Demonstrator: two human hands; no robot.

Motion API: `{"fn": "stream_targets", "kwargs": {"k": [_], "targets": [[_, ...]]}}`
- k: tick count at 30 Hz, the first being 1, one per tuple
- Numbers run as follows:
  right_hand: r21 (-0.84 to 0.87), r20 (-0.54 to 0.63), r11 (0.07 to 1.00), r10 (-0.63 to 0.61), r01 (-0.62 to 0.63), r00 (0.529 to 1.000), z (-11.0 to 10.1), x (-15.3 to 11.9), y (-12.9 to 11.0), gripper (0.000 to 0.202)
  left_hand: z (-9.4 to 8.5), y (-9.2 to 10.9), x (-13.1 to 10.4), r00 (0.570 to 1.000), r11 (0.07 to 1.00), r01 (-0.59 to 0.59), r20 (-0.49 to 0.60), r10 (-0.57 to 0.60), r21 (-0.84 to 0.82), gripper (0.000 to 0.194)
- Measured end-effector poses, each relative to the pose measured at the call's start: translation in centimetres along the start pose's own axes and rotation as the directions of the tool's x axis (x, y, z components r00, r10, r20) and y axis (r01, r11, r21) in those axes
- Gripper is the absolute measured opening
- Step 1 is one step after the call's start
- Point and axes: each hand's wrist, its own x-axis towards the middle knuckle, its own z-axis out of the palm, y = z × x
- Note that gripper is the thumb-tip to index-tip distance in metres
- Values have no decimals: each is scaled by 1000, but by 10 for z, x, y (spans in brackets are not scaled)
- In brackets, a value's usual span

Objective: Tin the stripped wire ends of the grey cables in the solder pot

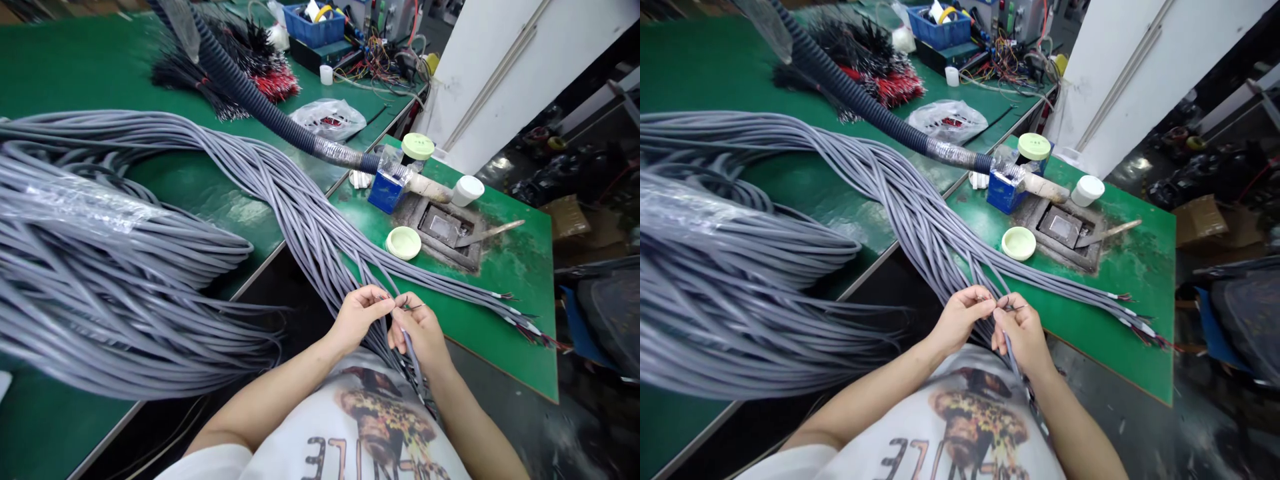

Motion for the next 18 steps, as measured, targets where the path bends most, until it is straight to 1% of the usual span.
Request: {"fn": "stream_targets", "kwargs": {"k": [3,9,12,14,18], "targets": [[-21,-7,1000,-16,16,1000,-1,2,-1,20,-2,-4,1,1000,1000,2,18,-2,-1,23],[61,19,998,24,-25,1000,-5,5,0,18,-1,-3,2,997,997,49,67,-45,-61,25],[45,20,999,25,-26,999,-5,5,0,16,2,-1,3,997,994,65,55,-60,-86,24],[-20,-1,1000,0,0,1000,-5,5,-1,14,3,-2,4,998,995,56,26,-54,-82,24],[-272,-95,959,-112,82,989,-4,5,-7,11,2,-8,6,1000,998,10,-2,-11,-64,22]]}}
